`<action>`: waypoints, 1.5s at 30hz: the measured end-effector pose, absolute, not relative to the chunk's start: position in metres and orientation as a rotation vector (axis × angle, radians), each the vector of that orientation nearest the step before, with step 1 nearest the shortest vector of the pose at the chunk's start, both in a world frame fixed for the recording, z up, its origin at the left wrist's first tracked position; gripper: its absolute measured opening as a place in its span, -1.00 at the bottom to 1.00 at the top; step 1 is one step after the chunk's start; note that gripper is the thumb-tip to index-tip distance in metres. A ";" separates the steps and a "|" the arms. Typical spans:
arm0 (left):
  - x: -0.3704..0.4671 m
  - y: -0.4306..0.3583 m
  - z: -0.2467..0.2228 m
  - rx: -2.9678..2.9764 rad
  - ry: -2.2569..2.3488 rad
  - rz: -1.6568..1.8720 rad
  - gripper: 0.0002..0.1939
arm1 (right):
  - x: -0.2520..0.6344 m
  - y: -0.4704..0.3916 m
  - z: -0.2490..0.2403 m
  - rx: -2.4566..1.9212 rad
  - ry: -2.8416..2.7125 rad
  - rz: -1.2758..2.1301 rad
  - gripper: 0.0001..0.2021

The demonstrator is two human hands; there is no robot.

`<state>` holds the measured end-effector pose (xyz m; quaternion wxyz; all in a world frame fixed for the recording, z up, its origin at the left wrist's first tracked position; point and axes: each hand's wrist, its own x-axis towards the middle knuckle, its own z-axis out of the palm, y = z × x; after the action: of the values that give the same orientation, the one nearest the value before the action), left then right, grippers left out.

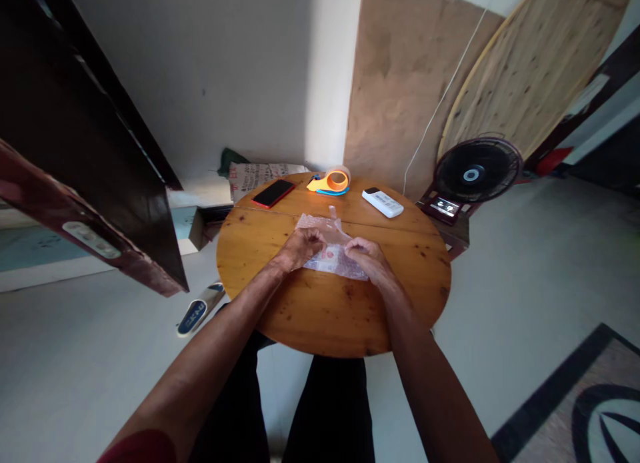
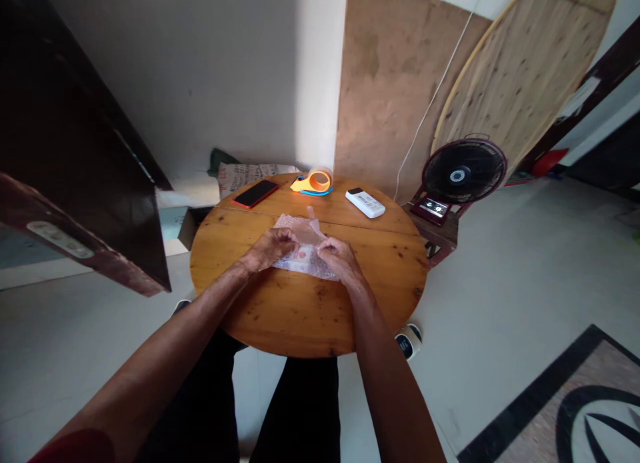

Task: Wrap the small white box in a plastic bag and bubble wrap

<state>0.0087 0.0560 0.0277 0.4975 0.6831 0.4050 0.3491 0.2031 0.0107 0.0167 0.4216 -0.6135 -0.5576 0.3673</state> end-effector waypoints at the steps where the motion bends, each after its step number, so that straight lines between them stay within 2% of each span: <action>1: 0.009 0.056 0.027 1.649 0.980 0.841 -0.87 | 0.203 0.011 0.015 -1.541 -1.384 0.911 -0.78; 6: 0.008 0.056 0.026 1.641 1.001 0.837 -0.85 | 0.203 0.011 0.013 -1.504 -1.448 0.847 -0.77; 11: 0.009 0.056 0.028 1.667 1.018 0.820 -0.88 | 0.198 0.006 0.022 -1.240 -1.670 0.719 -0.69; 21: 0.001 0.064 0.030 1.777 1.178 0.838 -0.87 | 0.194 0.009 0.011 -1.203 -1.823 0.597 -0.77; 26: -0.039 0.059 0.035 1.847 1.462 0.866 -0.70 | 0.194 0.009 0.013 -1.178 -1.859 0.577 -0.81; 33: -0.049 0.040 0.049 1.763 1.623 0.531 -0.55 | 0.193 0.008 0.013 -1.185 -1.875 0.573 -0.82; 36: -0.039 0.037 0.054 1.661 1.631 0.410 -0.41 | 0.193 0.008 0.014 -1.172 -1.879 0.560 -0.82; 39: -0.032 0.036 0.052 1.520 1.546 0.454 -0.26 | 0.193 0.008 0.014 -1.170 -1.873 0.555 -0.83; 42: -0.030 0.035 0.046 1.372 1.471 0.583 -0.20 | 0.192 0.008 0.016 -1.188 -1.873 0.565 -0.84; 45: -0.028 0.032 0.043 1.270 1.430 0.680 -0.29 | 0.192 0.006 0.018 -1.194 -1.867 0.580 -0.84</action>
<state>-0.0284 0.0319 0.0431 0.5277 0.5313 0.5985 0.2847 0.1918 0.0064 0.0179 0.4129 -0.4746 -0.7423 0.2308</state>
